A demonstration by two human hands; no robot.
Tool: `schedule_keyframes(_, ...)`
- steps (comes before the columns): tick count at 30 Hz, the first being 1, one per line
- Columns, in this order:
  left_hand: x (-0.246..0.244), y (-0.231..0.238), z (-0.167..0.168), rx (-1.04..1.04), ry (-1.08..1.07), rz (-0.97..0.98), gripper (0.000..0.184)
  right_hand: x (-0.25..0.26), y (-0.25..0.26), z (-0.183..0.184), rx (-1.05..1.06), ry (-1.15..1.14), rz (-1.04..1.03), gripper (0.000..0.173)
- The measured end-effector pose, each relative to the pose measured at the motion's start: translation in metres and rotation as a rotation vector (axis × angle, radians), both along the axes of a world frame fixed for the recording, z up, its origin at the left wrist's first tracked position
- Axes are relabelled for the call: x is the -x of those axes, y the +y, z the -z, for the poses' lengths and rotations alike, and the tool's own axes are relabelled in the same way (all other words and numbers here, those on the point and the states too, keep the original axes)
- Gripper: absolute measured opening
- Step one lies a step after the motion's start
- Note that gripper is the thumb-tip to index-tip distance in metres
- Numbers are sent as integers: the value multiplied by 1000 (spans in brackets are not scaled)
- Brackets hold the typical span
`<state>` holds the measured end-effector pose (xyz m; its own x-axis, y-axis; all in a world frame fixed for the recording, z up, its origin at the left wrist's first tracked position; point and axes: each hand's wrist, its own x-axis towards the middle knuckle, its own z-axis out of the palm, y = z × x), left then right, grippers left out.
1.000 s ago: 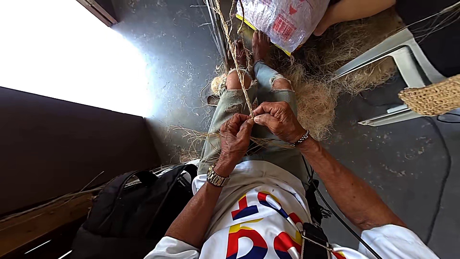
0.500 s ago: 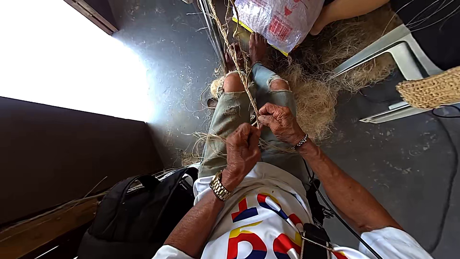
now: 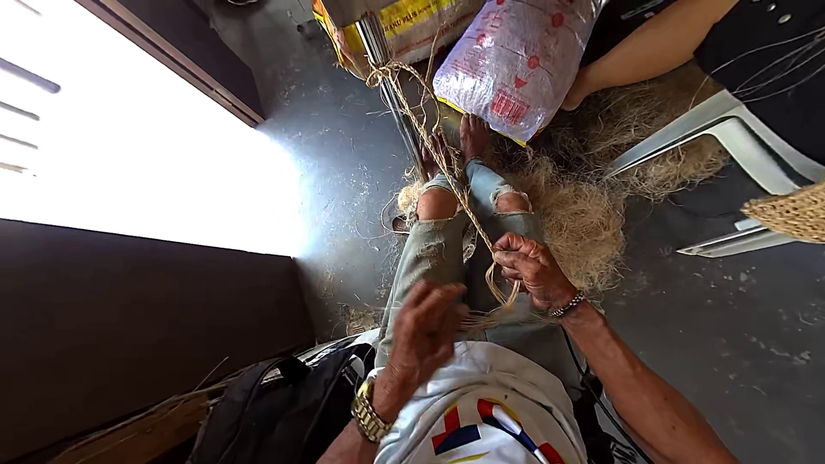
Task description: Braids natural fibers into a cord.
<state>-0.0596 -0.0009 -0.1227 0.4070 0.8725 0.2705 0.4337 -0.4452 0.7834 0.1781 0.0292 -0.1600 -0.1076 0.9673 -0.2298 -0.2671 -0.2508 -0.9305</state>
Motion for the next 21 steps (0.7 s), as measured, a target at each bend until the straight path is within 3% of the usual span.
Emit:
schedule_keyframes(5, 23, 106, -11, 76, -63, -305, 23, -11, 3, 7, -142, 43, -21, 13)
schedule_keyframes(9, 17, 186, -25, 95, -205, -422, 23, -17, 5, 14, -241, -112, -17, 12)
schedule_keyframes(12, 1, 237, -30, 113, -440, -510, 11, -18, 7, 23, -253, -177, -22, 12)
schedule_keyframes(14, -11, 258, -34, 113, -450, -501, 9, -18, 8, 30, -254, -207, -11, 13)
schedule_keyframes(17, -33, 284, -48, 288, -395, -496, 14, -18, 9, 37, -253, -257, -28, 14)
schedule_keyframes(21, -66, 314, -70, 668, -642, -464, 21, -15, 11, 40, -276, -348, -51, 16)
